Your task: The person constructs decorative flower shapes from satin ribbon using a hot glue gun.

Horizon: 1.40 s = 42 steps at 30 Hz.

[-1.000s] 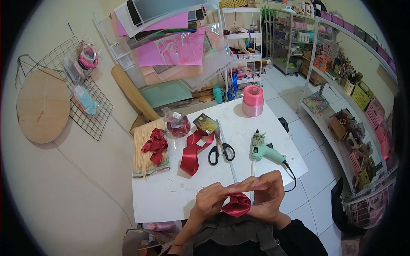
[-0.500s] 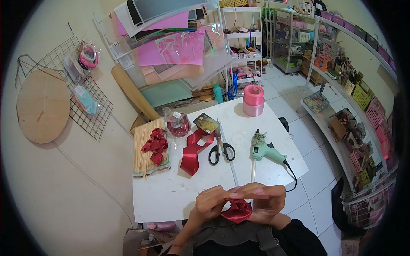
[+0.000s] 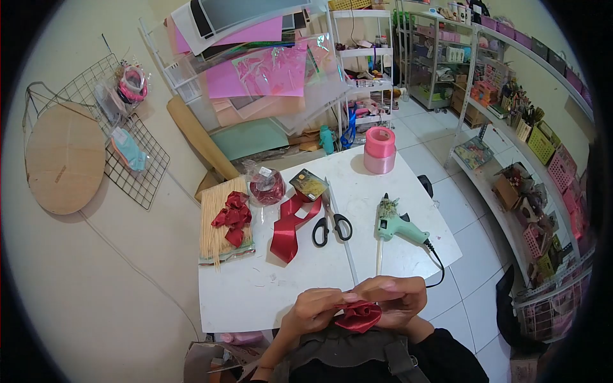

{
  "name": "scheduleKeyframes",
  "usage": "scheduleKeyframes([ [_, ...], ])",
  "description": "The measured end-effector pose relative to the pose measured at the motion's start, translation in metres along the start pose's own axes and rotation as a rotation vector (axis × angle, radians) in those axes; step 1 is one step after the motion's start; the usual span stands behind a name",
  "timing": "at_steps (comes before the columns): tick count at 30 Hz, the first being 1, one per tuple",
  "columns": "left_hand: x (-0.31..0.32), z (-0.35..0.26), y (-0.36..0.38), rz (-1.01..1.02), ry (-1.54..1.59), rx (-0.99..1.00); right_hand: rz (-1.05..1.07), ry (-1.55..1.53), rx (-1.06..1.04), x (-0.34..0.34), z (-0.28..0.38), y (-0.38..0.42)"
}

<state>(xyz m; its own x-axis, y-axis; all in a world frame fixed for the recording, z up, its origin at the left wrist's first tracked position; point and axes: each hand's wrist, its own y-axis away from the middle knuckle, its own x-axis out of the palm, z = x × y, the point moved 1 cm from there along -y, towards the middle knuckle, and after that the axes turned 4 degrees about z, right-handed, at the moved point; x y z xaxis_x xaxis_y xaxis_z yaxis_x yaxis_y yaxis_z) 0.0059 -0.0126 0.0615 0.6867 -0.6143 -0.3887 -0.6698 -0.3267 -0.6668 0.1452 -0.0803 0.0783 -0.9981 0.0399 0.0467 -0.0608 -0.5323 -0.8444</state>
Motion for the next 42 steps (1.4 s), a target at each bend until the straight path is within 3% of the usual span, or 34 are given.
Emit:
scheduleKeyframes([
  [8,-0.001,-0.002,0.0,0.019,0.101,-0.009,-0.012,0.08,0.097,-0.001,-0.004,0.009],
  [16,0.0,0.001,0.002,0.079,0.13,0.015,0.089,0.005,0.039,-0.001,-0.003,-0.004],
  [18,-0.002,-0.001,0.002,0.147,0.08,-0.054,0.094,0.012,0.047,-0.003,-0.003,-0.002],
  [24,-0.002,-0.003,0.001,0.077,0.046,-0.03,0.091,-0.014,0.06,0.0,-0.004,0.005],
  [26,-0.003,-0.005,0.001,0.085,0.034,-0.047,-0.017,-0.267,0.068,0.003,-0.005,0.005],
  [30,-0.003,-0.005,0.004,0.091,0.0,-0.067,0.006,-0.278,0.008,0.005,-0.001,-0.004],
  [42,-0.005,-0.01,-0.004,0.077,0.011,-0.066,0.049,-0.161,0.174,0.002,0.004,-0.005],
])
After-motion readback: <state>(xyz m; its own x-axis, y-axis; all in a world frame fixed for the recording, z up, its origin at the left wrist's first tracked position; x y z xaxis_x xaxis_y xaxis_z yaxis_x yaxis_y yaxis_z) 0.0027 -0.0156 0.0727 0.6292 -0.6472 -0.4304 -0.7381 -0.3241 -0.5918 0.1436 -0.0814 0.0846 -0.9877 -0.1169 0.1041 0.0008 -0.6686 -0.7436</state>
